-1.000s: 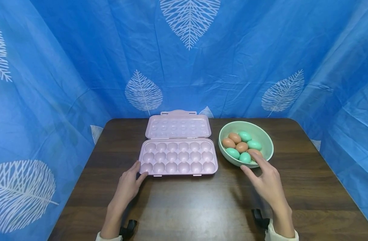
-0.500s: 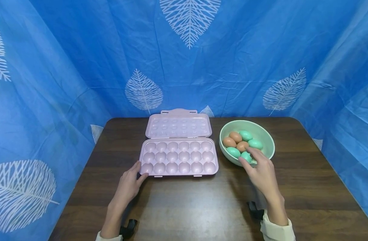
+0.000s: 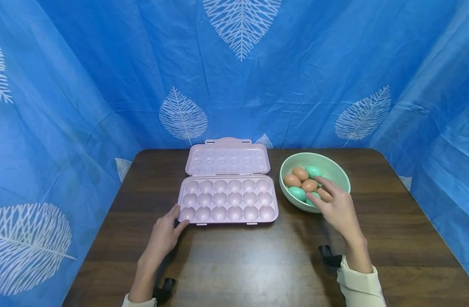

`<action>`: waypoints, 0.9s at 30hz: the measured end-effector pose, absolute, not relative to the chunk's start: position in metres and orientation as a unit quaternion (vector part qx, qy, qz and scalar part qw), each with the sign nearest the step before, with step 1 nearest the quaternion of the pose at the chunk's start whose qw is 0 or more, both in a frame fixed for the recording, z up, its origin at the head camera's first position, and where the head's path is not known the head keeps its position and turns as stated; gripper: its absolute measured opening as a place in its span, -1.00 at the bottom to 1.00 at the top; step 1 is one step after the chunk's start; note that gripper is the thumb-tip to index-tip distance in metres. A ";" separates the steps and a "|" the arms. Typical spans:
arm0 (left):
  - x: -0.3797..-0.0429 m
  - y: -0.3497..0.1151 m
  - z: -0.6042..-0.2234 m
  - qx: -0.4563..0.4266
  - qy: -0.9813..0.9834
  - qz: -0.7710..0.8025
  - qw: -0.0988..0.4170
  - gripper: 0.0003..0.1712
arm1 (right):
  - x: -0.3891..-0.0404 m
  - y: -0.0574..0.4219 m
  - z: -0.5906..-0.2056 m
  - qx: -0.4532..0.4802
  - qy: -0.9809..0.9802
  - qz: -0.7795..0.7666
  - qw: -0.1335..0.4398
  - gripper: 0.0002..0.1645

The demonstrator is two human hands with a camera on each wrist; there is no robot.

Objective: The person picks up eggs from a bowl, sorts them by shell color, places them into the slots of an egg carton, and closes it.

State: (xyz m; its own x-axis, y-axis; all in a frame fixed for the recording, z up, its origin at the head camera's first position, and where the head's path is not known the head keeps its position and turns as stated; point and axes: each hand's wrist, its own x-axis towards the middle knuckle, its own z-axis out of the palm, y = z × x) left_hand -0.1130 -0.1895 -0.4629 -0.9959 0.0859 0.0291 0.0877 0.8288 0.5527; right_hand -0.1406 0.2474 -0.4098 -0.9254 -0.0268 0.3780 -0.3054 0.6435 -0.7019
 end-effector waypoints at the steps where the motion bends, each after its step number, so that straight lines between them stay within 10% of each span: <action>1: -0.113 -0.190 -0.463 -0.045 -0.956 -0.289 0.000 -0.32 | -0.142 0.249 -0.409 0.089 -0.890 0.418 0.160 -0.42; 27: -0.113 -0.191 -0.464 -0.040 -0.954 -0.296 0.011 -0.33 | -0.188 0.254 -0.398 0.088 -0.903 0.417 0.055 -0.29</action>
State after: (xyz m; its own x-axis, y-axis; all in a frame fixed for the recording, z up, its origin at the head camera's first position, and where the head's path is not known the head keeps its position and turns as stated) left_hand -0.1128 -0.1911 -0.4640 -0.9965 0.0706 0.0453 0.0838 0.8211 0.5646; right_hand -0.1881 0.2536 -0.3976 -0.9786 -0.1131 0.1718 -0.2041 0.6373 -0.7431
